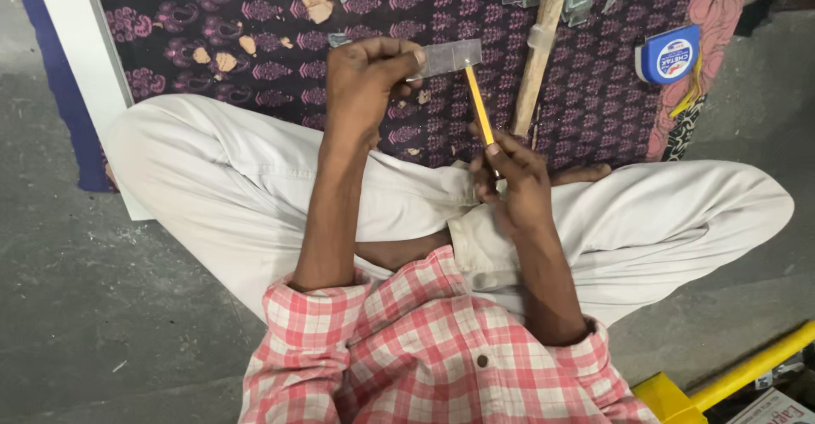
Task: The person sits cross-legged on a mat and repeatedly places rectangular glass pieces on a wooden block, then strikes them with a hammer to break them into smaller fragments. The person handles the glass pieces and hammer by hand, accumulating broken glass shards on the mat.
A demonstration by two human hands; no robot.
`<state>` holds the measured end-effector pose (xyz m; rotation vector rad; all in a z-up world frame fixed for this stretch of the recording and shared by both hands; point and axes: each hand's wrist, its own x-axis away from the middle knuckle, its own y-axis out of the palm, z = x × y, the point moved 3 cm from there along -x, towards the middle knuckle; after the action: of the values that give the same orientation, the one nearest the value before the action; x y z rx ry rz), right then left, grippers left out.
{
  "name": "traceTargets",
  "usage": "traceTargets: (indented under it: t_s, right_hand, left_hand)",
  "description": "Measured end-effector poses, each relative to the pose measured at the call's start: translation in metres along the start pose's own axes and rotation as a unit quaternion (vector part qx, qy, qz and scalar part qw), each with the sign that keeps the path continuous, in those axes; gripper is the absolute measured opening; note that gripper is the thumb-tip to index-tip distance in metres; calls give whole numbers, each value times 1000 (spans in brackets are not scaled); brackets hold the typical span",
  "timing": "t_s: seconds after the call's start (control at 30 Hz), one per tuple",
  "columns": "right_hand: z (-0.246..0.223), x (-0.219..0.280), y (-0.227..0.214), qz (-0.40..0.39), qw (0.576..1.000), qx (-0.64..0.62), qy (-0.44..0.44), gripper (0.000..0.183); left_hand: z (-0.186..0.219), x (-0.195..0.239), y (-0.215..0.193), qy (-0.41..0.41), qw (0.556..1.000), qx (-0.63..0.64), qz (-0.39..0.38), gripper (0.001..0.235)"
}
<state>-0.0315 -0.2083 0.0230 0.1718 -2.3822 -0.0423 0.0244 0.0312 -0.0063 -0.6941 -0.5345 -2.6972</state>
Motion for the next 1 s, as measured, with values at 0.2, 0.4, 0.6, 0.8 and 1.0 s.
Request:
traceTargets:
  t_s: [0.2,0.4,0.6,0.8,1.0]
  right_hand:
    - [8,-2,1,-16,999,-49,0,41]
    - [14,-4,10,-15,997,-63,31,41]
    - [6,1,13,-43,993,-109,4,41]
    - [9,-7,14,-33,994,-101,9,41]
    - [18,-10,3,9,995,-97,-5,41]
  left_hand:
    - [-4,1,3,-3,1000,14,-2,11]
    - [-4,0,6,-4,1000,26,-1,11]
    - [-5,2,5,-16,1000,12,3,12]
    - [-8,-2,5,-11,1000,29,-1,11]
    - [-28,-11,3,43,998,15,33,10]
